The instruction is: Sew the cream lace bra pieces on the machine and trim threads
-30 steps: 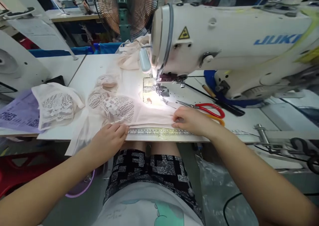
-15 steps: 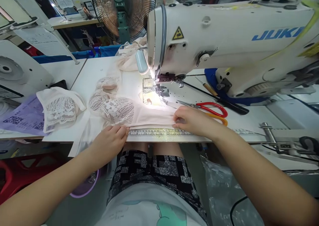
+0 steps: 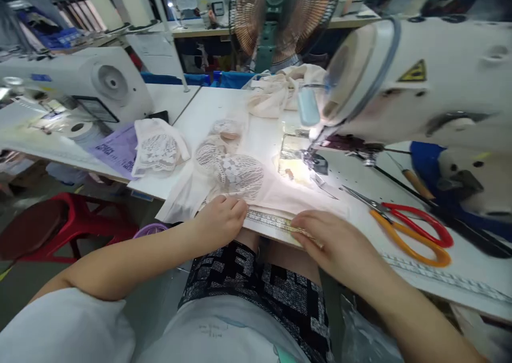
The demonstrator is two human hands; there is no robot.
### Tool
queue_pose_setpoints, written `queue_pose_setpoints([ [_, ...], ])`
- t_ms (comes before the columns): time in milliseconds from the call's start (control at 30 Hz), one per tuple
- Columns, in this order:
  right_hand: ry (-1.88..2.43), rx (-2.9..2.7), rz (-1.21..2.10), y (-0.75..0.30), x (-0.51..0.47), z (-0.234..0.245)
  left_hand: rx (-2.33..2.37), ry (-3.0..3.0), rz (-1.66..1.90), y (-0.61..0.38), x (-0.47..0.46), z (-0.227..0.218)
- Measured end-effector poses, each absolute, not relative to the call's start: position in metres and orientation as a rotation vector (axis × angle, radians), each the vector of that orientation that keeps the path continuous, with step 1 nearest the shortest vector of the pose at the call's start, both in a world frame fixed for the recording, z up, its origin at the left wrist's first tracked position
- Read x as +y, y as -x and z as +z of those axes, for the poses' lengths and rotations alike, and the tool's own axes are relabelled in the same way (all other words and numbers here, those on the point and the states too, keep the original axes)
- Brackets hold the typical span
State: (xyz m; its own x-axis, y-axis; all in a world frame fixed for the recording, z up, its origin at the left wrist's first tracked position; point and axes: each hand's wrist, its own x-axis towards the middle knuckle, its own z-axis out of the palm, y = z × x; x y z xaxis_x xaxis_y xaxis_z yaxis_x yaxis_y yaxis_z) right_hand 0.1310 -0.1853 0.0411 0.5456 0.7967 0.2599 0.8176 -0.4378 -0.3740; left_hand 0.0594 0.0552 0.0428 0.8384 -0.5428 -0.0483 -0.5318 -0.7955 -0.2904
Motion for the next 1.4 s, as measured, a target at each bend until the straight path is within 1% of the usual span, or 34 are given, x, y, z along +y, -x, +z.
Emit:
queue_pose_setpoints([
  [133, 2.246, -1.561, -0.352, -0.109, -0.141, 0.024, 0.746, 2.807, -0.111, -0.054, 0.058, 0.033],
  [200, 2.277, -1.591, -0.422, -0.101, -0.124, 0.018, 0.725, 2.833, -0.144, -0.052, 0.061, 0.028],
  [433, 2.515, -1.556, -0.297, -0.087, -0.105, 0.020, 0.707, 2.893, -0.216, -0.051, 0.068, 0.024],
  [567, 2.573, -1.555, -0.256, -0.089, -0.105, 0.028, 0.655, 2.993, -0.166, -0.051, 0.080, 0.028],
  [733, 2.561, -1.673, -0.329, -0.094, -0.108, 0.024, 0.533, 3.293, -0.131, -0.053, 0.111, 0.029],
  [933, 2.490, -1.798, -0.369, -0.098, -0.112, 0.017, 0.442, 3.598, -0.197, -0.066, 0.144, 0.020],
  [1067, 2.471, -1.839, -0.419, -0.098, -0.113, 0.017, 0.405, 3.703, -0.209, -0.074, 0.150, 0.018],
  [1300, 2.458, -1.865, -0.470, -0.099, -0.114, 0.015, 0.440, 3.819, -0.075, -0.078, 0.156, 0.019],
  [1400, 2.450, -1.874, -0.490, -0.100, -0.114, 0.015, 0.451, 3.825, -0.097, -0.077, 0.156, 0.018],
])
